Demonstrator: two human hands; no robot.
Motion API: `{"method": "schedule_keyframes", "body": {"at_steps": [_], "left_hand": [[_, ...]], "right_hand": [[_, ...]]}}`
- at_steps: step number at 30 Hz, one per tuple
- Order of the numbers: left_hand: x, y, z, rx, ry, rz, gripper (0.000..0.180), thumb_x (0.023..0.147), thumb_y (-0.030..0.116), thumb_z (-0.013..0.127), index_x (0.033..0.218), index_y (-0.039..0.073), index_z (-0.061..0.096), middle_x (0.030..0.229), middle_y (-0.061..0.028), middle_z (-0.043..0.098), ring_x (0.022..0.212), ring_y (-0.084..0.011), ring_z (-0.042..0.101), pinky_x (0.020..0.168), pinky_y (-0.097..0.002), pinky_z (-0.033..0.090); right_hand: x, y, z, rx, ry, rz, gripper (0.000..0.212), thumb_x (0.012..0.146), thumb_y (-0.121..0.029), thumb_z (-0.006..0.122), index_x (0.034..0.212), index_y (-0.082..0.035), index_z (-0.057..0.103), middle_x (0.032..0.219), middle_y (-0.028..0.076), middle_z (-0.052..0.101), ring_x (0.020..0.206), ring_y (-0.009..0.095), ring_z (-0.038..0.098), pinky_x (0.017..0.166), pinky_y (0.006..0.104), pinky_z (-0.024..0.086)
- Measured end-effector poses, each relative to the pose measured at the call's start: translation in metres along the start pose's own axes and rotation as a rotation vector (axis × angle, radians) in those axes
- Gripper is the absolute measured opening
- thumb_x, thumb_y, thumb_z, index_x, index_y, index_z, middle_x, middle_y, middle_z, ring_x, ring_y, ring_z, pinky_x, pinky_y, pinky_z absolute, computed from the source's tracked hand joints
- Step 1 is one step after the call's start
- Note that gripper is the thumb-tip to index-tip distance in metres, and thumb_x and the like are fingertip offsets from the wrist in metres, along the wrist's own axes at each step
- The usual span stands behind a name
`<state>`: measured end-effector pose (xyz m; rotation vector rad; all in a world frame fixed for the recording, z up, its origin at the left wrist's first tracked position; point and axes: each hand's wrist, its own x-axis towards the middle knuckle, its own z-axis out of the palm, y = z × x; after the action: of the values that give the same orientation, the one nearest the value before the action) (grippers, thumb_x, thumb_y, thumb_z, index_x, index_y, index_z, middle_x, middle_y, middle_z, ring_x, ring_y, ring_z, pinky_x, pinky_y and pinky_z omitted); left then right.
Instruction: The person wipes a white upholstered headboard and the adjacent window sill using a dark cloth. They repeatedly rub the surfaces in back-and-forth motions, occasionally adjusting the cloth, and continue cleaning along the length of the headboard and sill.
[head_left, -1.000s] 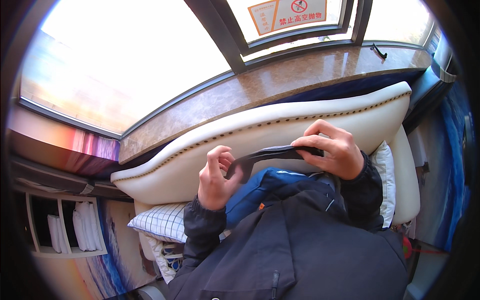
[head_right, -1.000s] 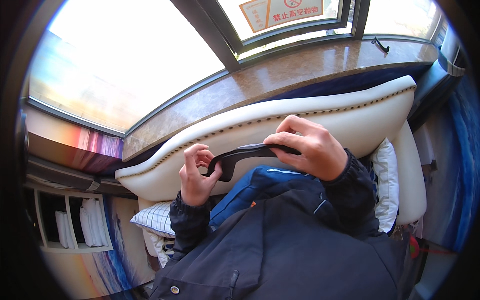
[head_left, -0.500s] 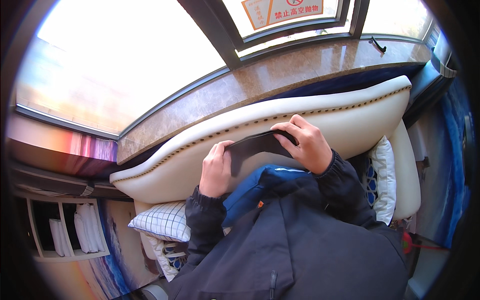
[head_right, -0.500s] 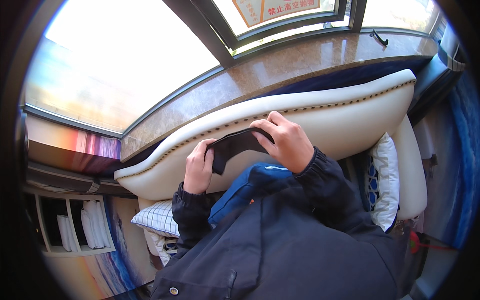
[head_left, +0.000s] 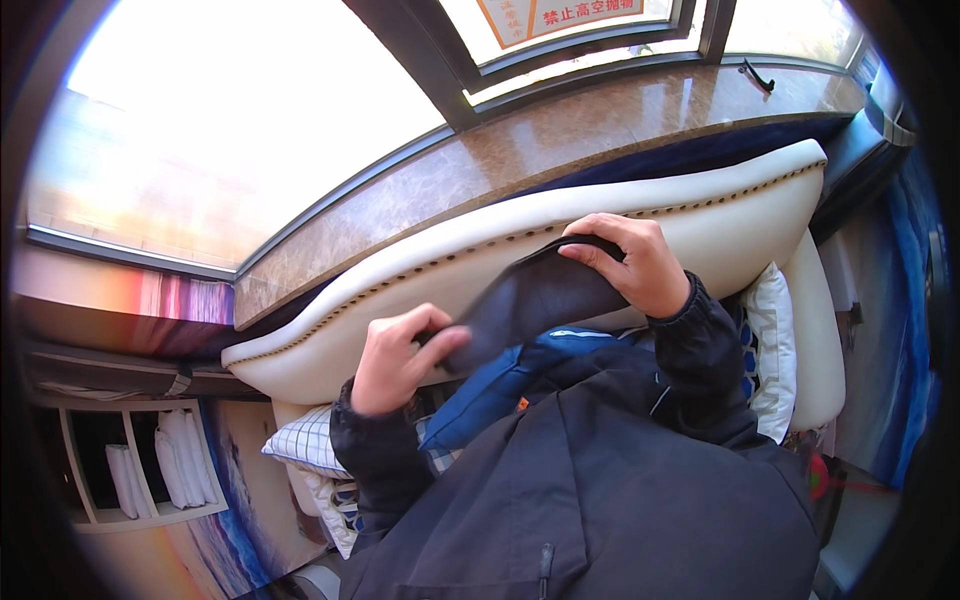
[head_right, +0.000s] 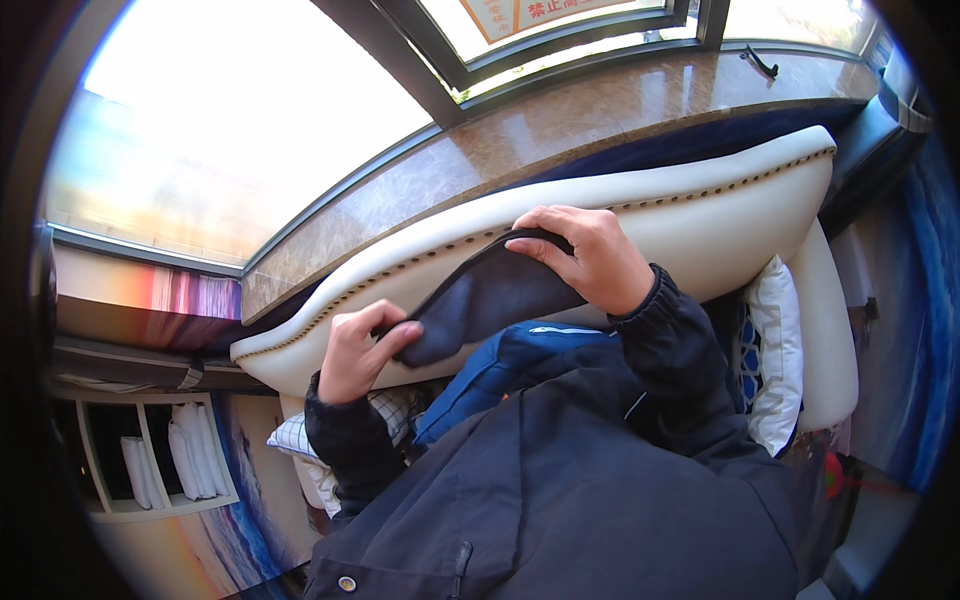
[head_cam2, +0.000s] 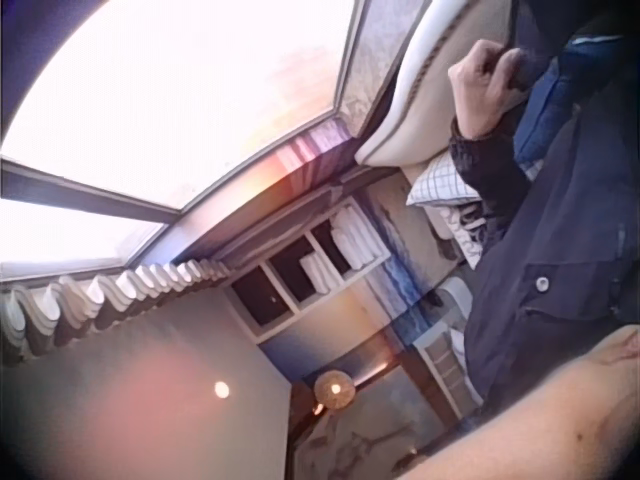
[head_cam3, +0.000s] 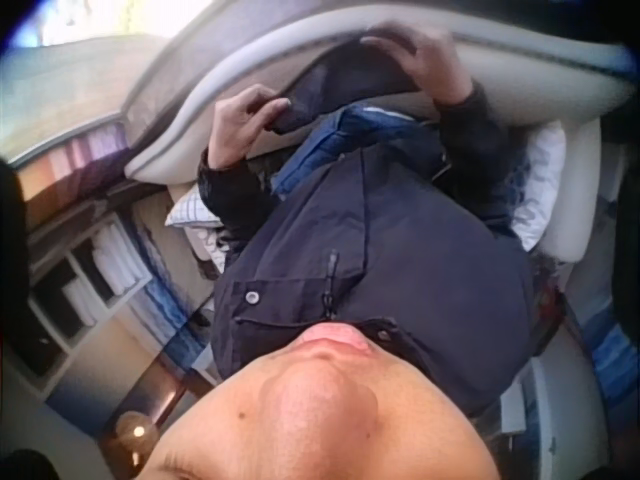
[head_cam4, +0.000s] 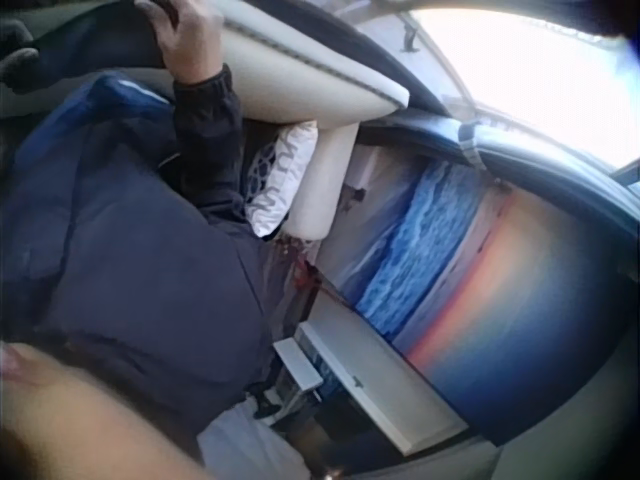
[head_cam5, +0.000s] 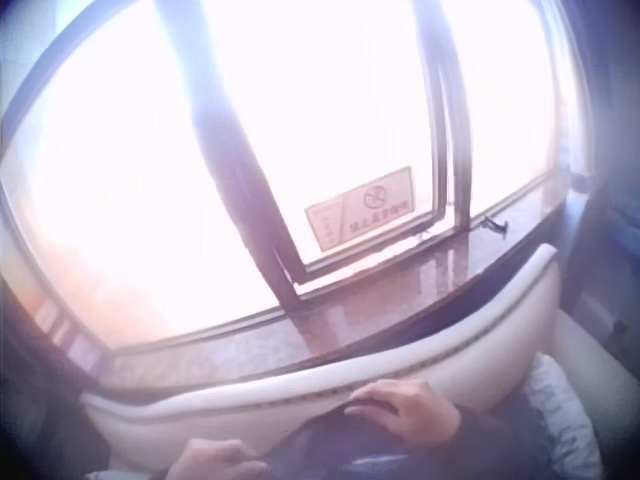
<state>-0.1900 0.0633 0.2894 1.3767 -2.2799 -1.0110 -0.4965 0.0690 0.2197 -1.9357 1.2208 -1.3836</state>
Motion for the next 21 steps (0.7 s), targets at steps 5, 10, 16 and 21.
{"method": "schedule_keyframes", "body": {"at_steps": [5,10,16,21], "left_hand": [[0.015,-0.014,-0.003,-0.024,-0.074,-0.033,0.021,0.097,0.017,0.068,0.091,-0.002,0.065,0.073,-0.0129,0.063,0.069,-0.0147,0.063,0.065,-0.0299,0.049],[0.014,-0.032,0.017,-0.18,0.068,0.073,0.026,0.104,0.02,0.06,0.091,-0.002,0.057,0.069,-0.0092,0.054,0.064,-0.0141,0.05,0.062,-0.0313,0.043],[0.023,-0.035,0.035,-0.199,0.386,-0.049,0.028,0.107,0.023,0.057,0.089,0.001,0.054,0.068,-0.0026,0.046,0.067,-0.0091,0.04,0.06,-0.028,0.038],[0.026,-0.029,0.056,-0.246,0.488,-0.109,0.023,0.102,0.02,0.066,0.089,0.004,0.056,0.076,0.0062,0.051,0.071,-0.001,0.04,0.061,-0.0195,0.033]], "right_hand": [[0.003,-0.001,-0.002,0.066,0.066,0.036,0.017,0.091,-0.011,0.077,0.101,0.001,0.072,0.084,0.013,0.071,0.074,0.018,0.068,0.072,0.0286,0.054],[0.003,0.0,0.011,0.081,0.079,0.081,0.017,0.091,-0.014,0.079,0.1,0.0,0.072,0.073,0.005,0.066,0.065,0.008,0.057,0.062,0.024,0.048],[0.002,0.004,0.015,0.054,0.194,0.184,0.024,0.088,-0.018,0.082,0.098,0.0,0.071,0.075,0.008,0.062,0.062,0.014,0.054,0.059,0.0273,0.046],[-0.005,-0.015,0.029,0.023,0.254,0.125,0.016,0.086,-0.009,0.081,0.094,-0.001,0.069,0.078,0.005,0.057,0.066,0.01,0.054,0.059,0.0248,0.045]]}}
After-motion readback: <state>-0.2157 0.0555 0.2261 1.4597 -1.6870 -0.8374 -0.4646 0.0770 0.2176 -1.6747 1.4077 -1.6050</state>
